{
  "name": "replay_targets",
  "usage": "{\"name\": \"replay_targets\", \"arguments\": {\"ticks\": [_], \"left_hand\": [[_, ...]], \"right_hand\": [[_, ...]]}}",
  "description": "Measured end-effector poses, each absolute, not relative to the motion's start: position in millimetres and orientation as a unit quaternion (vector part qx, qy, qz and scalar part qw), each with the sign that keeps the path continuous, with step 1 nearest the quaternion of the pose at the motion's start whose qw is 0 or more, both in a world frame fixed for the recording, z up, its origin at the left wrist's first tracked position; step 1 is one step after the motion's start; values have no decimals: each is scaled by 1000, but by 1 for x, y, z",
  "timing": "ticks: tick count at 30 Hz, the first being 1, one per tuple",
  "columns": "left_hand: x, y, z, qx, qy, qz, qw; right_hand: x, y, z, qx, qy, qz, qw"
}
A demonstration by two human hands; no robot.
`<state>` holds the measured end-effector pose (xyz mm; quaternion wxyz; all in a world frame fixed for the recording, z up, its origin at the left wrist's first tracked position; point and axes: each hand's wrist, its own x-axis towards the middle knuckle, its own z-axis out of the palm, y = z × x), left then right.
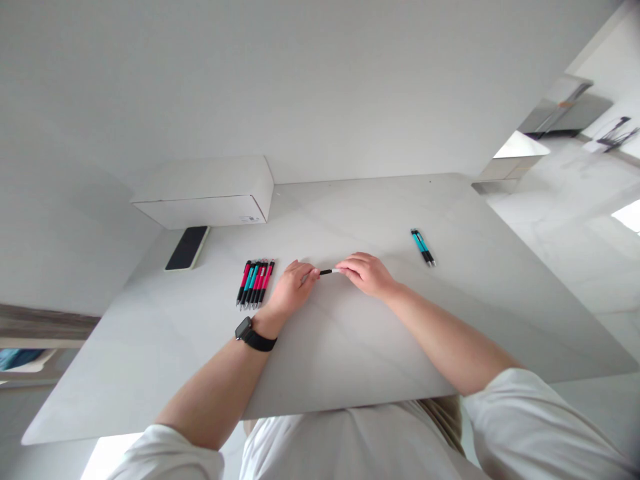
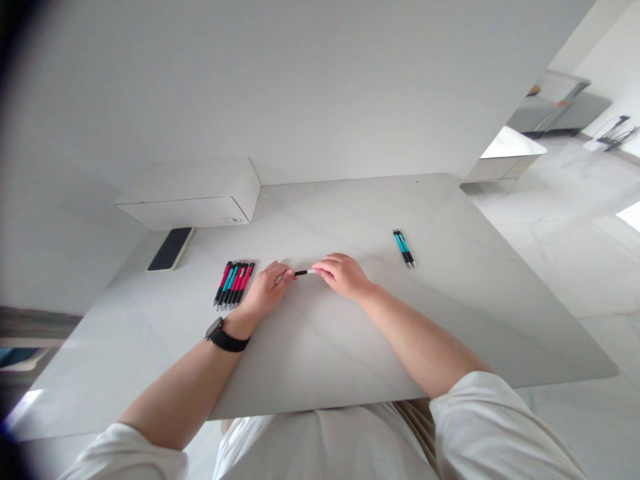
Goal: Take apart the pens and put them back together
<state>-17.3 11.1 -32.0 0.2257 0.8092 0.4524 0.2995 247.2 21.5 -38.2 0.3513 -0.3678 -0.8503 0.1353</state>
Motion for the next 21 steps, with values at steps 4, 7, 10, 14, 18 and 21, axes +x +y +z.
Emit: {"name": "replay_targets", "arguments": {"ticks": [4, 7, 10, 14, 18, 21], "left_hand": [[-17, 11, -35, 794, 463, 322, 228], [-17, 11, -36, 794, 450, 333, 238], [-17, 13, -36, 808, 426, 329, 240], [-16, 13, -35, 812, 428, 328, 225], [-17, 11, -33, 802, 444, 336, 216], [-17, 12, -34, 807, 433, 335, 221]], "right_hand": [[247, 22, -38, -368, -851, 129, 350], [247, 22, -38, -366, -852, 126, 353], [247, 22, -38, -359, -855, 122, 354], [247, 21, -37, -356, -858, 123, 348], [247, 22, -38, -360, -856, 121, 350], [246, 22, -38, -356, -856, 118, 355]]}}
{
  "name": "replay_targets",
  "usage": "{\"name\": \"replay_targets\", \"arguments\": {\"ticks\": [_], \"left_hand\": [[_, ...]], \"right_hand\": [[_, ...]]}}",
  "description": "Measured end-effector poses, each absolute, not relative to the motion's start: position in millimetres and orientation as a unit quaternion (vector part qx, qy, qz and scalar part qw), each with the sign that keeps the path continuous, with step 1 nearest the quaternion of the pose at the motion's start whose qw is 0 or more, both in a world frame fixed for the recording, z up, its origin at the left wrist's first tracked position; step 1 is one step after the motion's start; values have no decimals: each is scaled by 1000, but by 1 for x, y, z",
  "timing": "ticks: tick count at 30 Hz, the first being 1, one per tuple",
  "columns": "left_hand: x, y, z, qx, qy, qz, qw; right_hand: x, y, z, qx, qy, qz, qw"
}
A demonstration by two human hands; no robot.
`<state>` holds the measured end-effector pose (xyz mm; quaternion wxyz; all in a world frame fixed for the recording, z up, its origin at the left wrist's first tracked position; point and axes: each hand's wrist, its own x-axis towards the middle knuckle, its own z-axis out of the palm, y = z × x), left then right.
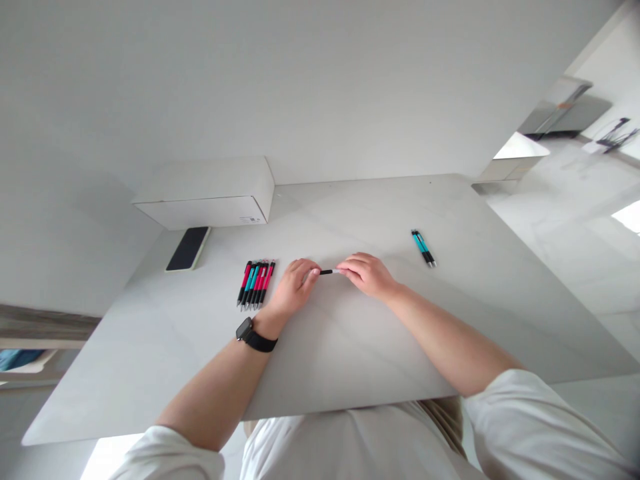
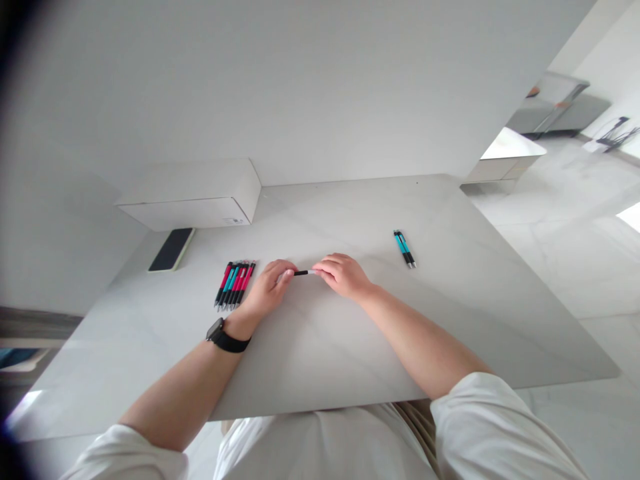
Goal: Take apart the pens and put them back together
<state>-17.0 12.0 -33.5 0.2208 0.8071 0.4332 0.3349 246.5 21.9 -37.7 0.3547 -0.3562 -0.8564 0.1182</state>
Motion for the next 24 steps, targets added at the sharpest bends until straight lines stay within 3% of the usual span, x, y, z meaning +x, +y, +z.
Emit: {"name": "replay_targets", "arguments": {"ticks": [24], "left_hand": [[-17, 12, -30, 806, 433, 344, 211]], "right_hand": [[246, 21, -36, -352, -859, 108, 356]]}}
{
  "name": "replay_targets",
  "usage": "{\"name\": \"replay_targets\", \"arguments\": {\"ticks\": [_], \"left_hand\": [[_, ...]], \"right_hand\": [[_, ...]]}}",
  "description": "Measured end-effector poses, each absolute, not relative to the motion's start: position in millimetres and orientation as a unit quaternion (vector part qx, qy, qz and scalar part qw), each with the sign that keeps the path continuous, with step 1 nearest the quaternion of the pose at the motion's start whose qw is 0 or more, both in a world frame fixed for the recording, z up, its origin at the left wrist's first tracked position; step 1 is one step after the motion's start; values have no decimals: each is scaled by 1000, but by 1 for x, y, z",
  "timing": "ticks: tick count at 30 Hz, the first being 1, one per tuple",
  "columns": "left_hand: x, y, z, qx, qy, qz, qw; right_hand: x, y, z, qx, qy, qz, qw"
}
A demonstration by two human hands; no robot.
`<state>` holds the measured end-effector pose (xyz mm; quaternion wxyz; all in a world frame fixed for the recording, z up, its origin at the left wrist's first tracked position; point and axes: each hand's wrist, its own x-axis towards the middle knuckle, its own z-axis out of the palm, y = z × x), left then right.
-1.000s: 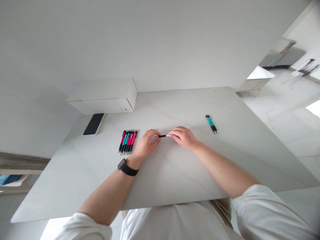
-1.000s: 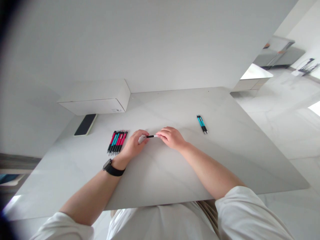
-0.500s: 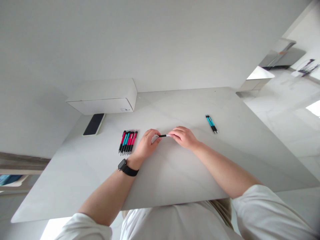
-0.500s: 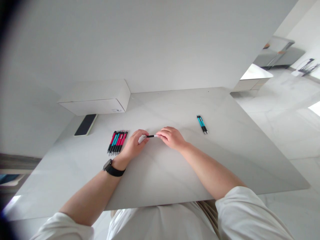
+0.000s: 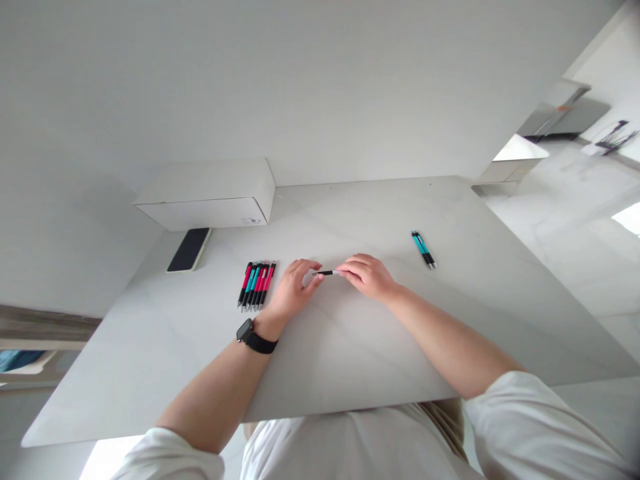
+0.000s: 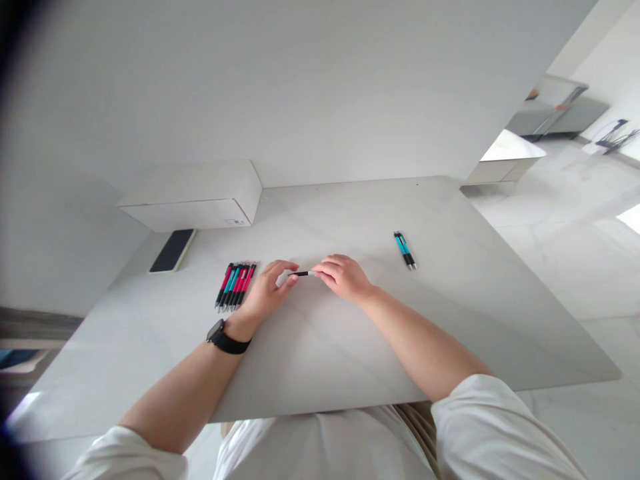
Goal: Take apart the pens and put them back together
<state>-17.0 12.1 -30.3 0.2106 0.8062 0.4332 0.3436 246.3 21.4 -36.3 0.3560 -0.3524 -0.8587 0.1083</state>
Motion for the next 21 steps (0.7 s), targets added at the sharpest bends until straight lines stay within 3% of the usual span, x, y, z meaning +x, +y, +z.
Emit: {"name": "replay_targets", "arguments": {"ticks": [21], "left_hand": [[-17, 14, -31, 808, 421, 349, 221]], "right_hand": [[247, 20, -35, -345, -858, 114, 364]]}}
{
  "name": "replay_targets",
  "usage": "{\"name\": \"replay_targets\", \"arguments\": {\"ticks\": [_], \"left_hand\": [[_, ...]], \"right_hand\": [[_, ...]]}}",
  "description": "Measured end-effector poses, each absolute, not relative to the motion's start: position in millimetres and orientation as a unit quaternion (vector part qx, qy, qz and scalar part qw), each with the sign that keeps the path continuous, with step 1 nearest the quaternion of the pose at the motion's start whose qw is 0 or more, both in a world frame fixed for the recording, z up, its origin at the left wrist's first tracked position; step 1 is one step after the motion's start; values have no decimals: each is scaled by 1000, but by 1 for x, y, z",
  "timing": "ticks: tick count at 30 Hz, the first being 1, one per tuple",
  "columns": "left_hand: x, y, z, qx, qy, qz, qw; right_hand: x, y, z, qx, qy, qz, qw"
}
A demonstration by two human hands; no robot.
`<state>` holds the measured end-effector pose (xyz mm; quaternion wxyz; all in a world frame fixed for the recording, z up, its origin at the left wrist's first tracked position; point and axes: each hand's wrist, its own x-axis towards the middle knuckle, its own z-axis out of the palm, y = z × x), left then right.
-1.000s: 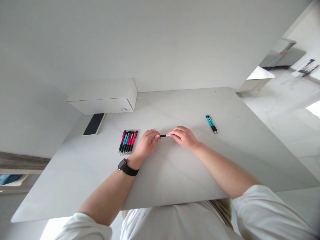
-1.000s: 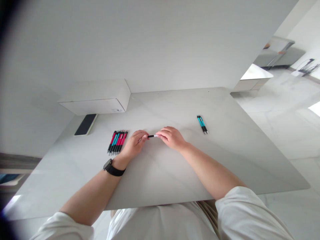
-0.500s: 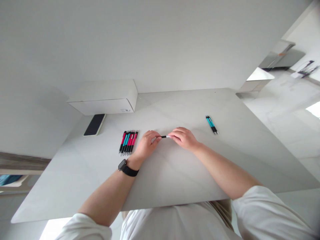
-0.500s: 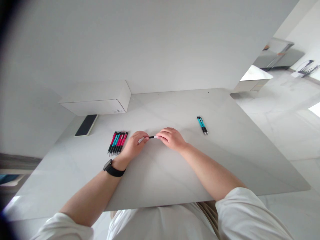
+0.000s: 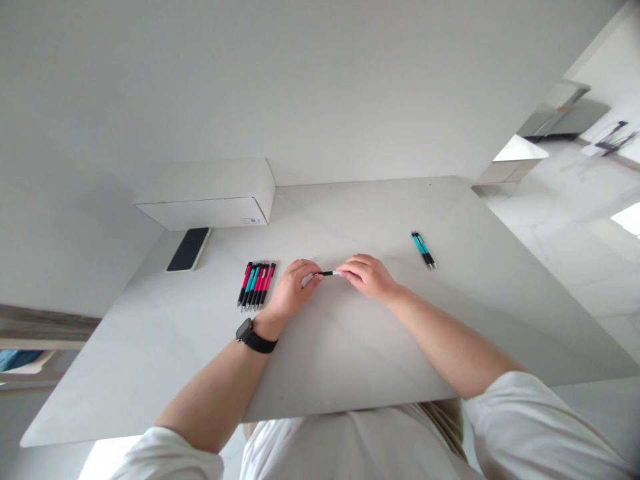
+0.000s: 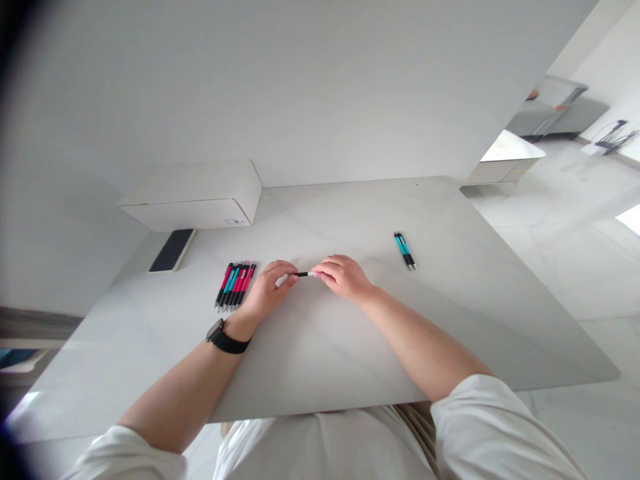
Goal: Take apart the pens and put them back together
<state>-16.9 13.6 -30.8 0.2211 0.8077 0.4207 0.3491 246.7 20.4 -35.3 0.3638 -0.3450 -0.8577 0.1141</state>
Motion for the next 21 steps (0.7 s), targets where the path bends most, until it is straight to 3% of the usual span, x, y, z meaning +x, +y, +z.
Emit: {"name": "replay_targets", "arguments": {"ticks": [21], "left_hand": [[-18, 14, -30, 783, 438, 392, 203]], "right_hand": [[250, 23, -40, -388, -828, 174, 366]]}}
